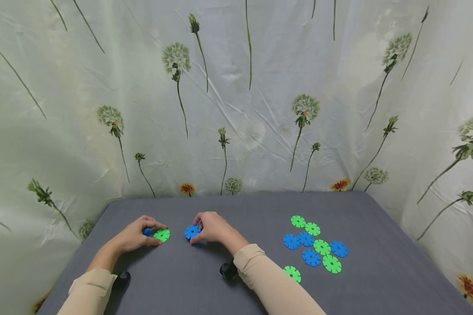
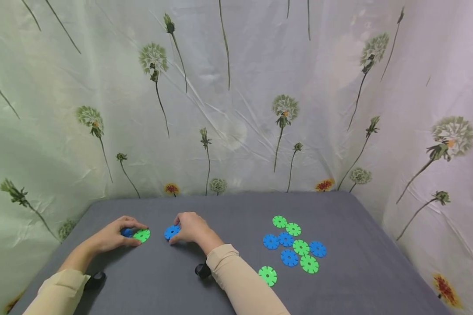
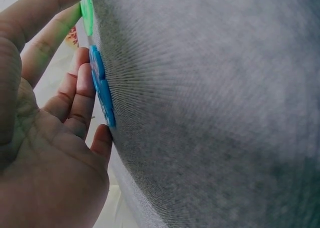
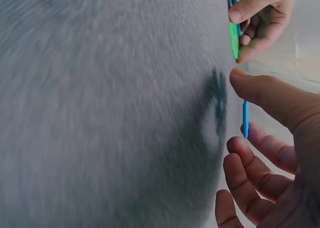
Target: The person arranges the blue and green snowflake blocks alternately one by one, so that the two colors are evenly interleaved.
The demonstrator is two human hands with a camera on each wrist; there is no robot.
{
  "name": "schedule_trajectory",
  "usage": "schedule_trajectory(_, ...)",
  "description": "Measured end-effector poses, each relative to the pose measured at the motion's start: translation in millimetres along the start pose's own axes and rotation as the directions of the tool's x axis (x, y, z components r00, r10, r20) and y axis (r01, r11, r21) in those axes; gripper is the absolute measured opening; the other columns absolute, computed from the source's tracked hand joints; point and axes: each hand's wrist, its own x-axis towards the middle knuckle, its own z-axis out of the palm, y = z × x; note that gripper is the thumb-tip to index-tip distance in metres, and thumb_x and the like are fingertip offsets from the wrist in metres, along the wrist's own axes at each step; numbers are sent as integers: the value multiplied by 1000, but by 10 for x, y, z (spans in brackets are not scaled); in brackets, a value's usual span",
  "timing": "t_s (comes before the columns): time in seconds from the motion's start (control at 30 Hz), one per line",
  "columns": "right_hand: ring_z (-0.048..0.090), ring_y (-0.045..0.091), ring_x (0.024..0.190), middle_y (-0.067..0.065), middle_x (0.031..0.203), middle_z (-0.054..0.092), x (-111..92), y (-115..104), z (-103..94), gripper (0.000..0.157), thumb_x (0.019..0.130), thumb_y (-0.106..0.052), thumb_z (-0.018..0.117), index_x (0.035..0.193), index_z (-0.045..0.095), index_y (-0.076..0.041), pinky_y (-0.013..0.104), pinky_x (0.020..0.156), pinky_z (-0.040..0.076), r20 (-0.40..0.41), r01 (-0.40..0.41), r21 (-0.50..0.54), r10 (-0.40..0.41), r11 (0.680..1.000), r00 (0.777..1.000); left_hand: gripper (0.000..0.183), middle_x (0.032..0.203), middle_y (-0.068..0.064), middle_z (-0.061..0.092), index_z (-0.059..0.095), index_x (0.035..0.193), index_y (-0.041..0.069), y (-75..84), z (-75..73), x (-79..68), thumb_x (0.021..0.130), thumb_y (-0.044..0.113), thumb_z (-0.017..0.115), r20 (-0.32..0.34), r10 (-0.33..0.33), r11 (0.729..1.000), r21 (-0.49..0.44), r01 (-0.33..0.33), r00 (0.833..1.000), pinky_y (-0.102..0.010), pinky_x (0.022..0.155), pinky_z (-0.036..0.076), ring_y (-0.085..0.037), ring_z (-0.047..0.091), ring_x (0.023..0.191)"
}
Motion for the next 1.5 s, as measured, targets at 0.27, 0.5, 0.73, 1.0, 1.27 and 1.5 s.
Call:
schedule_trajectory(0.27,63,10,93,-6,100,69,94,-97,171,39,83,-37,95,113,76,-21,38,90,55,-33,-69,-40,67,997,997,46,133,-17,60,80,127,14,0,6,2,85,29,92,-3,3,1000,-4,-3,1000,-46,93,51,-33,59,118)
schedule_trajectory(0.5,54,11,84,-8,88,60,112,-188,237,39,83,-38,95,113,76,-22,46,90,47,-54,-115,-16,114,993,992,45,132,-18,59,80,126,14,9,-24,8,85,29,92,14,12,1000,-20,-12,1000,-49,94,52,-34,59,117)
schedule_trajectory(0.73,60,16,93,-8,91,63,108,-222,255,39,83,-39,95,113,76,-24,54,98,48,-68,-145,-20,144,989,987,45,133,-15,60,80,126,16,5,-5,23,85,30,92,15,8,1000,-17,-8,1000,-50,94,52,-32,60,118)
schedule_trajectory(1.0,61,18,99,-8,98,67,127,-242,253,40,84,-42,94,114,74,-26,53,98,46,-49,-172,-17,171,985,984,45,132,-14,60,80,126,17,-11,-10,23,85,31,92,17,2,1000,-17,-2,1000,-50,95,52,-31,60,118)
schedule_trajectory(1.27,56,18,94,-8,93,63,139,-218,265,40,82,-42,95,113,73,-29,48,90,43,-45,-193,2,192,981,980,45,132,-15,60,80,126,14,-20,5,18,85,28,92,15,24,999,-31,-23,1000,-45,92,51,-30,59,117)
schedule_trajectory(1.5,51,15,87,-8,89,57,153,-195,286,41,82,-44,95,113,72,-31,41,81,37,-47,-206,18,207,978,977,45,133,-16,60,79,127,15,-23,1,19,86,29,91,20,15,999,-33,-14,1000,-46,92,52,-31,59,117)
